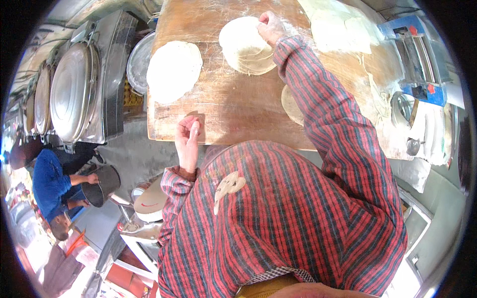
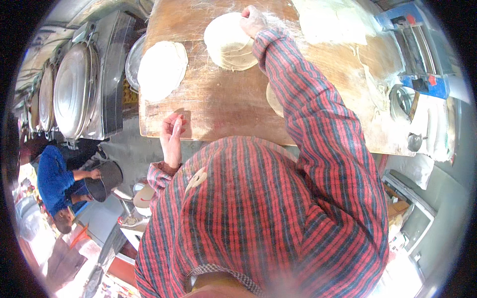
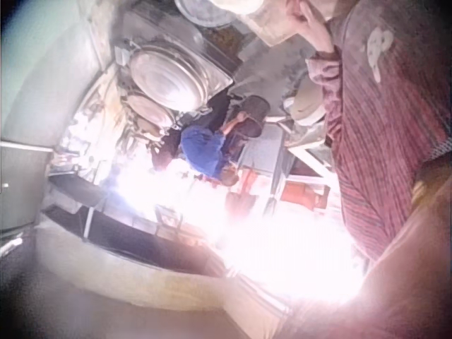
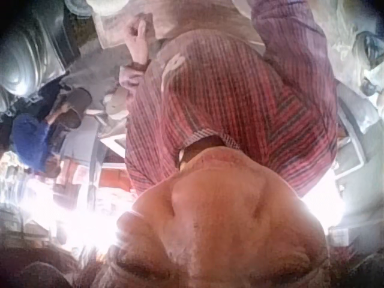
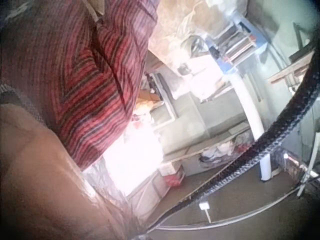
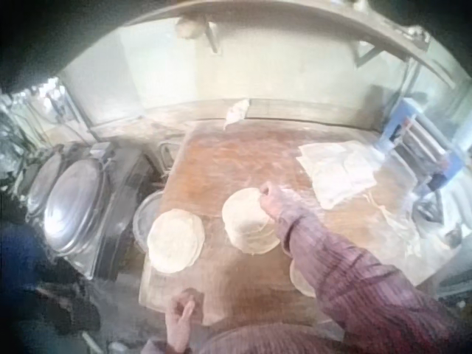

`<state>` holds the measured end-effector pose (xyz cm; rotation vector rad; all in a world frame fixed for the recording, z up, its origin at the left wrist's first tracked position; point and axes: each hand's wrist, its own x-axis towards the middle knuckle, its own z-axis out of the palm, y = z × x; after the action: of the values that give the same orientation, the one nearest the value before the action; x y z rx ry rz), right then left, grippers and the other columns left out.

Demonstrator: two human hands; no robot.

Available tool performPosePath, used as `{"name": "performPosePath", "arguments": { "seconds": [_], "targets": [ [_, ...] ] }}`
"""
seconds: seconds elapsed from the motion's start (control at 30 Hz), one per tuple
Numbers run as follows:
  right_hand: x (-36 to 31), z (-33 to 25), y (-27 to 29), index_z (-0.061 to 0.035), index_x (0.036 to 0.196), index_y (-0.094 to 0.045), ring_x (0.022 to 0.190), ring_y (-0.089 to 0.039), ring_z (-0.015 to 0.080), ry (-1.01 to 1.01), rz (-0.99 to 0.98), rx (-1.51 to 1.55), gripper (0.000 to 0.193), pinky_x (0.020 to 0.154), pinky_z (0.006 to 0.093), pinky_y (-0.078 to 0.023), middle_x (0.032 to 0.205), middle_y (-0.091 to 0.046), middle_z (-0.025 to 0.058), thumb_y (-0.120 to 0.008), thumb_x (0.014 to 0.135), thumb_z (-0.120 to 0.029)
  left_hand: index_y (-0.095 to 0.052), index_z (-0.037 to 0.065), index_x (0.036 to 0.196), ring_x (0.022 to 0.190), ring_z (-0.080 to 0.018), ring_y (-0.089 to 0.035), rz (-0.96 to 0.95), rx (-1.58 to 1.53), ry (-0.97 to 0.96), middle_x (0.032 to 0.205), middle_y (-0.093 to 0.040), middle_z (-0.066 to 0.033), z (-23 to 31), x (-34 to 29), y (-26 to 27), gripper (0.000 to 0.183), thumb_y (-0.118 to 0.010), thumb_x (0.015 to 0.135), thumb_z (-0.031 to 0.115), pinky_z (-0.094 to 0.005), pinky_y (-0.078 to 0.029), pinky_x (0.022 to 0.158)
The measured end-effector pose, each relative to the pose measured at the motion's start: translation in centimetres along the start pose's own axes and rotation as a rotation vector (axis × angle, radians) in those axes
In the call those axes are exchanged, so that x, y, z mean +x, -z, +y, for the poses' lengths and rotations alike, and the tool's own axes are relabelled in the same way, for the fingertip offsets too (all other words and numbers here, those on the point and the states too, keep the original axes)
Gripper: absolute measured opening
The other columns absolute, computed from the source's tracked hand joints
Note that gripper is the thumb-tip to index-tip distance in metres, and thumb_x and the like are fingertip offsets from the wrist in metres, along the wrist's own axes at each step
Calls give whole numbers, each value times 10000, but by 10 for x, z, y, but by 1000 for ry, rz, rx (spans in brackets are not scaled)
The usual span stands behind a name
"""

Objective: The person cuts circular pieces from a sheet of dough using a round cutter, stacks them, and brushes flour onto the work surface. They repeat the cutting and stacking process while occasionally brushing flour to prevent sticking.

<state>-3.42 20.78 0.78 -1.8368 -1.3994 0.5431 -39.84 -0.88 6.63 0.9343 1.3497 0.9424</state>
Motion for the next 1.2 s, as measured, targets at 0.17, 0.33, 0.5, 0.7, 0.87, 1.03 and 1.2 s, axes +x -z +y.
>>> {"name": "performPosePath", "arguments": {
  "seconds": [0.17, 0.33, 0.5, 0.7, 0.87, 1.03, 1.2],
  "targets": [
    [38, 42, -14, -59, 998, -598, 784, -601, 181, -314, -169, 532, 258, 672, 326, -495, 882, -636, 68, -670, 803, -212, -560, 57, 1147, 901, -100, -597, -39, -101, 137, 1047, -631, -40, -8, -14, -15, 253, -593, 951, 212, -240, -475, 761],
    [49, 56, -18, -68, 1032, -589, 803, -600, 179, -526, -294, 813, 268, 660, 317, -499, 917, -632, 71, -658, 822, -220, -572, 75, 1119, 875, -100, -600, -33, -91, 197, 1025, -635, -34, -11, -17, -22, 222, -589, 954, 223, -239, -484, 735],
    [34, 28, -17, -76, 1032, -590, 811, -598, 173, -301, -290, 358, 262, 657, 314, -501, 917, -629, 66, -654, 829, -229, -575, 70, 1111, 832, -70, -602, -85, -141, 200, 977, -658, -29, -17, -16, -31, 216, -597, 949, 212, -206, -466, 686],
    [20, -19, 1, -86, 1033, -592, 821, -596, 166, -148, -289, -52, 255, 653, 310, -503, 917, -625, 60, -649, 838, -239, -571, 86, 1092, 871, -91, -596, -95, -78, 191, 1004, -639, -22, -18, -18, -40, 201, -580, 958, 235, -232, -470, 735],
    [7, -21, 13, -92, 1050, -585, 827, -587, 154, -292, -314, 205, 273, 689, 301, -495, 891, -605, 43, -669, 823, -220, -550, 38, 1094, 794, -82, -582, -41, -89, 183, 937, -640, -36, -21, -20, -44, 206, -600, 948, 175, -215, -456, 668],
    [5, 0, 12, -71, 1041, -587, 824, -587, 149, -330, -265, 666, 300, 697, 299, -488, 893, -604, 40, -703, 782, -169, -555, 15, 1095, 767, -87, -558, -29, 41, 98, 897, -617, -20, -26, -9, -45, 224, -591, 953, 184, -223, -460, 678],
    [-17, 11, 31, -41, 1051, -603, 928, -591, 222, -65, -218, -76, 341, 810, 344, -480, 992, -623, 113, -713, 769, -200, -576, 38, 1080, 766, -153, -577, 139, 545, -326, 905, -611, -71, -32, 24, -42, 245, -625, 916, 214, -297, -478, 693]
  ]
}}
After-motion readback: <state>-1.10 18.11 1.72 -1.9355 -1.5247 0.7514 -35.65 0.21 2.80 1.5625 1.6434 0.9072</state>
